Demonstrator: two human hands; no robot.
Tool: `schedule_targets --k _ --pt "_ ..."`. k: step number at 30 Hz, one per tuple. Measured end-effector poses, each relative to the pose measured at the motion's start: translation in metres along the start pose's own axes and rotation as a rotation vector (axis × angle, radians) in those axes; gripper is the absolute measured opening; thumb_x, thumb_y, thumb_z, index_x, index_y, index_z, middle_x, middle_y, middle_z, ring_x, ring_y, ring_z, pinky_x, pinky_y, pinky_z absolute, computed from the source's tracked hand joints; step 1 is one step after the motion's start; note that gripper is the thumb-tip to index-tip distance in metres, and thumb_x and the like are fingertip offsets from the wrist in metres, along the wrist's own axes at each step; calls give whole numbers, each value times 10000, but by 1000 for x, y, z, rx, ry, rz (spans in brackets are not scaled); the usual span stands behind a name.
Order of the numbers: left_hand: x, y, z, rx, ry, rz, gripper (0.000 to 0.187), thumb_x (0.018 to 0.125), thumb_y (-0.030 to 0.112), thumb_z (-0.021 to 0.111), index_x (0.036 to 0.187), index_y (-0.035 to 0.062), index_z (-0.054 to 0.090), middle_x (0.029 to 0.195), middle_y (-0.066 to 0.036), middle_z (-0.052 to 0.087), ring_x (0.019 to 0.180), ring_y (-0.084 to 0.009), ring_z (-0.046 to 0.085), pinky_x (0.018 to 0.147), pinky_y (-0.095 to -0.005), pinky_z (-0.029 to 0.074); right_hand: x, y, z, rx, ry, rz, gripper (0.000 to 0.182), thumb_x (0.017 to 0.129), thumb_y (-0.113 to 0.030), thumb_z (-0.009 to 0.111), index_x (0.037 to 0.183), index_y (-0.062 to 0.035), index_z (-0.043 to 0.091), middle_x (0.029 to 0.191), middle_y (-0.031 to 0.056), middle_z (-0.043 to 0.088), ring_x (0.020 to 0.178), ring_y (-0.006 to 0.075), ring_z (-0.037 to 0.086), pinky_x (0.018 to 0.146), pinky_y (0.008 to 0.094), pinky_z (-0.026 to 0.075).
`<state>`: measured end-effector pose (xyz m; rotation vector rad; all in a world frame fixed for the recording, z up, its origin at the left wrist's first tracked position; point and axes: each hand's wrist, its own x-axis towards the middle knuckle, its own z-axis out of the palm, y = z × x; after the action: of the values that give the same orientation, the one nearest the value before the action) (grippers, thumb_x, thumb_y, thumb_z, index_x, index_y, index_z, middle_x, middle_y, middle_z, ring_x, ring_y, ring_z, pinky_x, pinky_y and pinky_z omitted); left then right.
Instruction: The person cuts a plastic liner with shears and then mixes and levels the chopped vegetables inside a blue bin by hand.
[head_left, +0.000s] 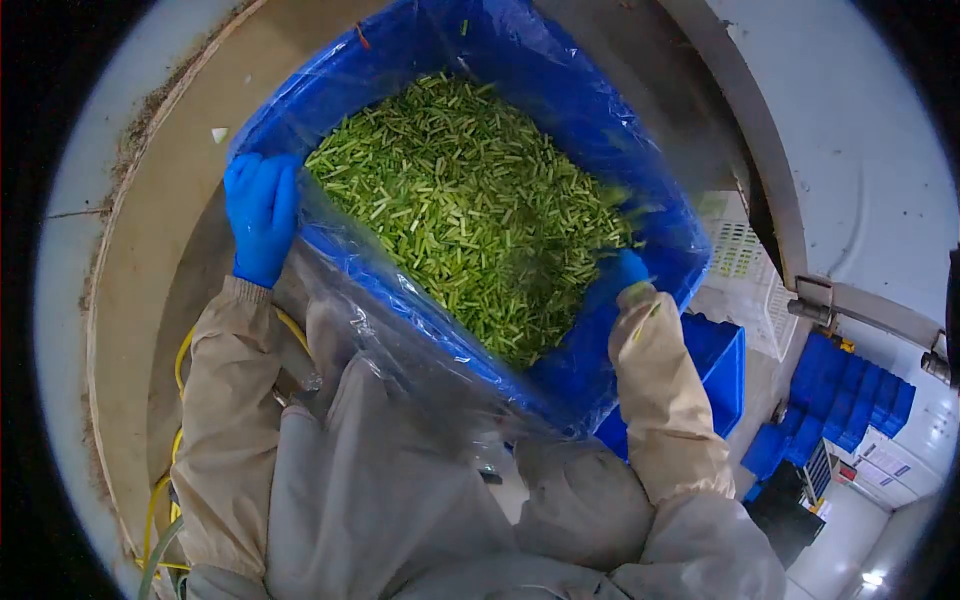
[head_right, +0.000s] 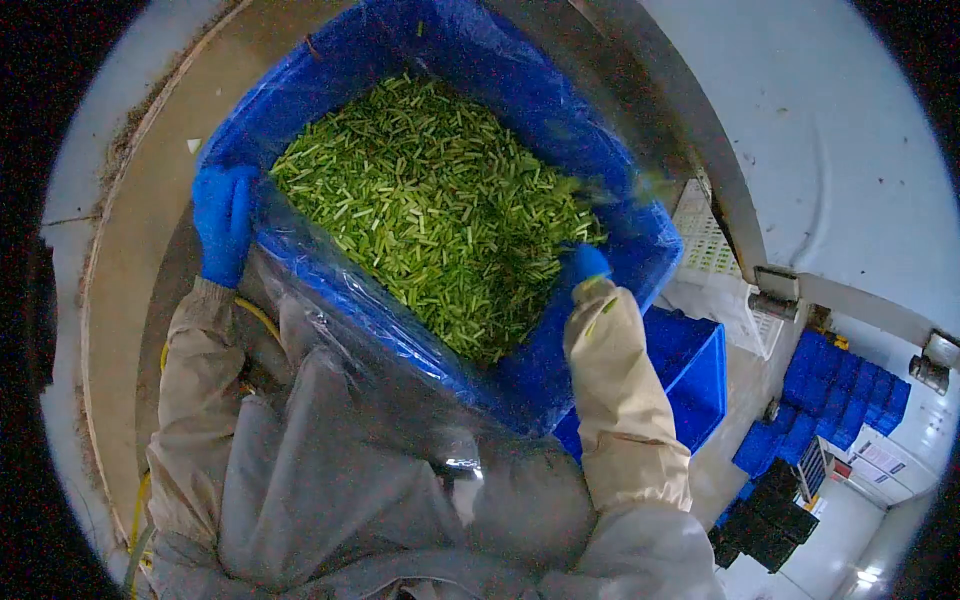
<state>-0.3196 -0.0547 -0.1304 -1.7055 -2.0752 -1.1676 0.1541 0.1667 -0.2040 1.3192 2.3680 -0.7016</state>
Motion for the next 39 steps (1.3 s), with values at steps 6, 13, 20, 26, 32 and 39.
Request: schedule_targets --k 6,13,20,26,32,39 --pt "1 3 -2 6 -28 -18 118 790 88 491 842 42 587 681 -92 488 696 -266 454 696 -357 344 14 14 9 -268 -100 -66 229 754 -209 567 923 -65 624 855 169 618 762 339 594 675 389 478" --pt "0 1 0 -3 23 -11 107 787 79 506 844 43 589 686 -81 495 710 -264 462 702 -359 347 58 -14 20 -105 591 -163 218 804 -208 507 918 -50 604 837 154 617 759 350 584 666 424 475" --pt "4 1 -2 3 9 9 100 774 79 512 831 42 585 692 -100 493 715 -275 464 700 -362 349 78 -47 15 -296 203 48 255 770 -295 577 904 -81 615 799 119 621 734 314 584 688 433 465" --pt "-2 -1 -1 -21 -10 -12 100 768 79 512 827 41 584 700 -100 504 717 -278 472 716 -358 347 -2 -46 25 -101 -63 16 280 772 -354 594 790 -77 632 751 122 608 671 322 566 666 446 457" --pt "3 3 -1 -1 17 -3 107 769 77 510 838 42 584 706 -102 510 720 -277 476 730 -359 341 -25 -50 19 -156 69 -73 276 776 -236 579 986 -58 591 992 174 593 892 314 575 716 411 469" --pt "0 -2 -1 -8 -15 -28 93 775 67 511 833 45 581 686 -99 487 706 -276 467 714 -359 346 78 -48 0 136 359 301 306 800 -289 538 1000 -64 593 949 119 604 864 244 578 701 364 478"
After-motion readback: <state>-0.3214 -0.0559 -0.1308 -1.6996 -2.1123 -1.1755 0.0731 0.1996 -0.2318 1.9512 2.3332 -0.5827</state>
